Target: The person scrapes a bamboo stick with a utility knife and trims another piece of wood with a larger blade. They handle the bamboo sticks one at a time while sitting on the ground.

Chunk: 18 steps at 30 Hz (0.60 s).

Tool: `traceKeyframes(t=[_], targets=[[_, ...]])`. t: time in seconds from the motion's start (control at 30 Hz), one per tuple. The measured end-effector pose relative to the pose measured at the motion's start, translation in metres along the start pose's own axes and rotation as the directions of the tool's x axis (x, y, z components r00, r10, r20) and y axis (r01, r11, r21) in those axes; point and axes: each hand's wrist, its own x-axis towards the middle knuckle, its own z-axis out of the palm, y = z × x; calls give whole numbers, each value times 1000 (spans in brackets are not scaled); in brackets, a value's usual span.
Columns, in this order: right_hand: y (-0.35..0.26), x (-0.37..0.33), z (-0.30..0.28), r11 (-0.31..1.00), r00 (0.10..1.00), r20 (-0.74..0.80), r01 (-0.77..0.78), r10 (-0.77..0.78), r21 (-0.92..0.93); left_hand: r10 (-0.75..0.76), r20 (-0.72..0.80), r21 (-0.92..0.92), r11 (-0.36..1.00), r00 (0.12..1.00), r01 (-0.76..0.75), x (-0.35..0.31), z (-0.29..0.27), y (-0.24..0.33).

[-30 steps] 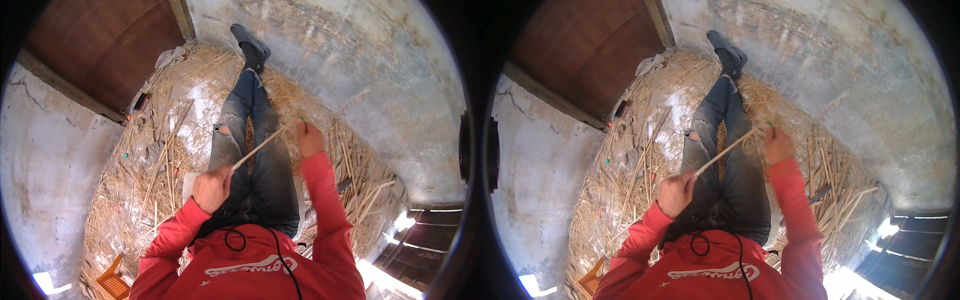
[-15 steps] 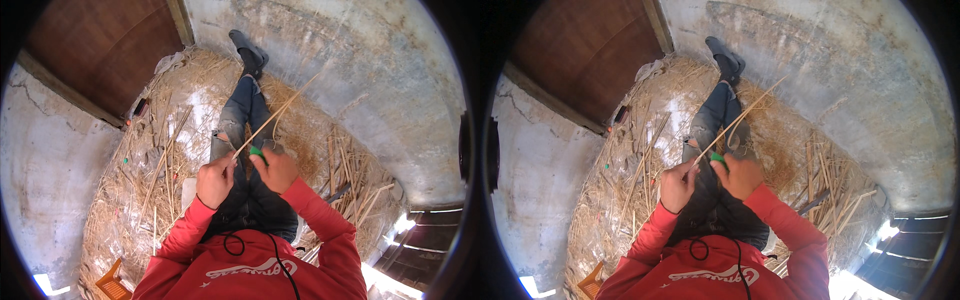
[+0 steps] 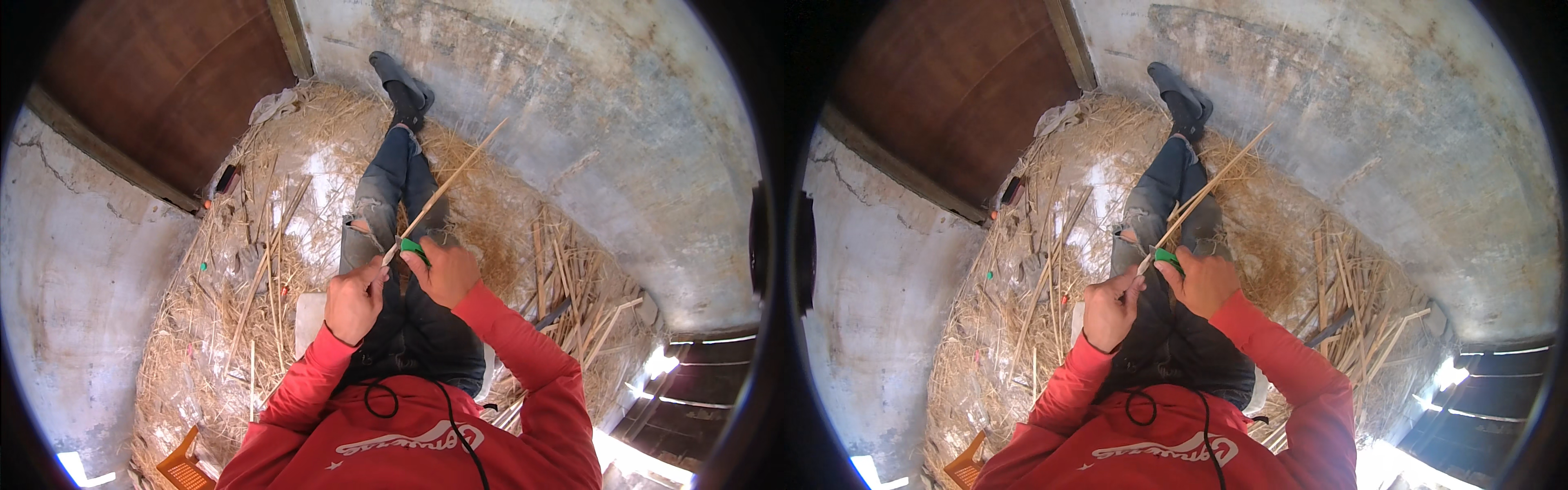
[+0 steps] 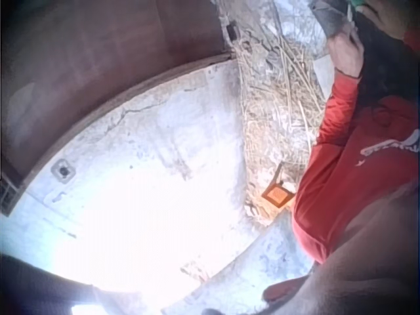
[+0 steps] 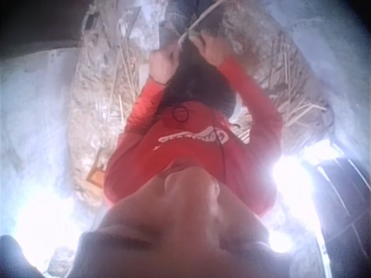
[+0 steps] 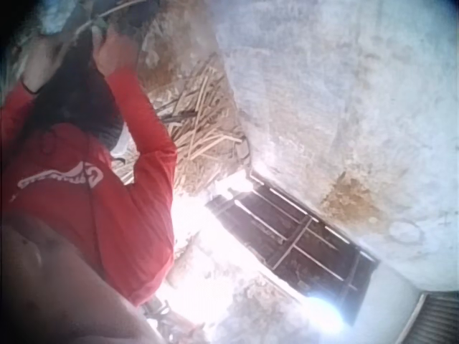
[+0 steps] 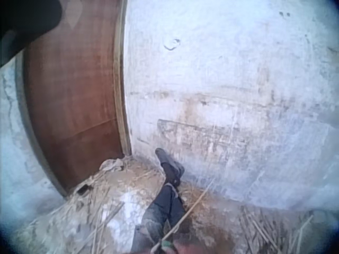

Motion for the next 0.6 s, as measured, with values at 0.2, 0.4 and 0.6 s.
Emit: traceKeyframes(t=[0.2,0.4,0.6], targets=[[215,23,-42,814,763,-346,-581,546,5,61,152,171,981,986,-87,-42,-55,-21],[289,-23,-101,725,618,-441,-678,651,121,-240,70,17,971,968,239,-68,-75,-57],[127,-16,-54,904,875,-225,-417,428,98,-164,84,-155,972,983,175,-24,-32,-30]])
